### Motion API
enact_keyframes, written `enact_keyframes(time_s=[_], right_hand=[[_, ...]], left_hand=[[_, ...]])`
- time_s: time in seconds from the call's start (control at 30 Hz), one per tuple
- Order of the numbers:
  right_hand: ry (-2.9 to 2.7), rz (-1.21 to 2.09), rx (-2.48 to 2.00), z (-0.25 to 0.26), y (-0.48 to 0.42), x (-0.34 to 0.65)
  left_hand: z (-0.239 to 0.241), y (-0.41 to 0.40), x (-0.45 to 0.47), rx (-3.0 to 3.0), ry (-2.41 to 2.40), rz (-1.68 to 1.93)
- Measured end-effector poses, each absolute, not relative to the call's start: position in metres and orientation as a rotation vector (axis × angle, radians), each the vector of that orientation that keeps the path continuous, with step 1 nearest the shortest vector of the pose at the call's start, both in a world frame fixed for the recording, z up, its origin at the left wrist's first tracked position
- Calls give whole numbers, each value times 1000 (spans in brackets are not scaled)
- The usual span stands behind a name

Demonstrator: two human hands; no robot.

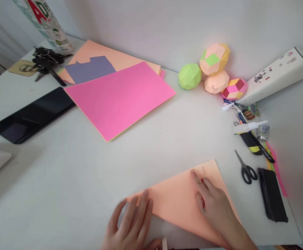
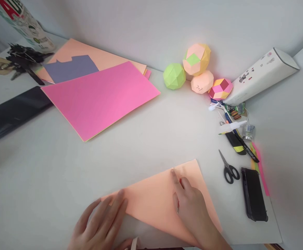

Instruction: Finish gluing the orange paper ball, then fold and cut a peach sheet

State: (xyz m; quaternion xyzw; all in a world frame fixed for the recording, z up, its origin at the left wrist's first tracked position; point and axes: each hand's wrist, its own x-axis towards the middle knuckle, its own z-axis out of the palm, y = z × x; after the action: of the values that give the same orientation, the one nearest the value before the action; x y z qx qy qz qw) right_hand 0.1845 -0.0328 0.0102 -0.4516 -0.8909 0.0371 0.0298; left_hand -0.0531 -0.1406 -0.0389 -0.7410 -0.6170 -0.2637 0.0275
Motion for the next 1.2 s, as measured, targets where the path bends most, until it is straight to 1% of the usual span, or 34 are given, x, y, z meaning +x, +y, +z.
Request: enact_keyframes(time_s=[0.2, 0.6, 1.2], right_hand=[[-2783, -16, -1385, 10, -33, 181], [-2788, -2, -1411, 10, -34, 181], [-2769, -22, -1402, 9, -34, 182]], left_hand=[[-40, -141, -54, -2297, -1891, -804], [-39, -139, -52, -2280, -1904, -848], [-36, -139, -54, -2289, -1906, -799]])
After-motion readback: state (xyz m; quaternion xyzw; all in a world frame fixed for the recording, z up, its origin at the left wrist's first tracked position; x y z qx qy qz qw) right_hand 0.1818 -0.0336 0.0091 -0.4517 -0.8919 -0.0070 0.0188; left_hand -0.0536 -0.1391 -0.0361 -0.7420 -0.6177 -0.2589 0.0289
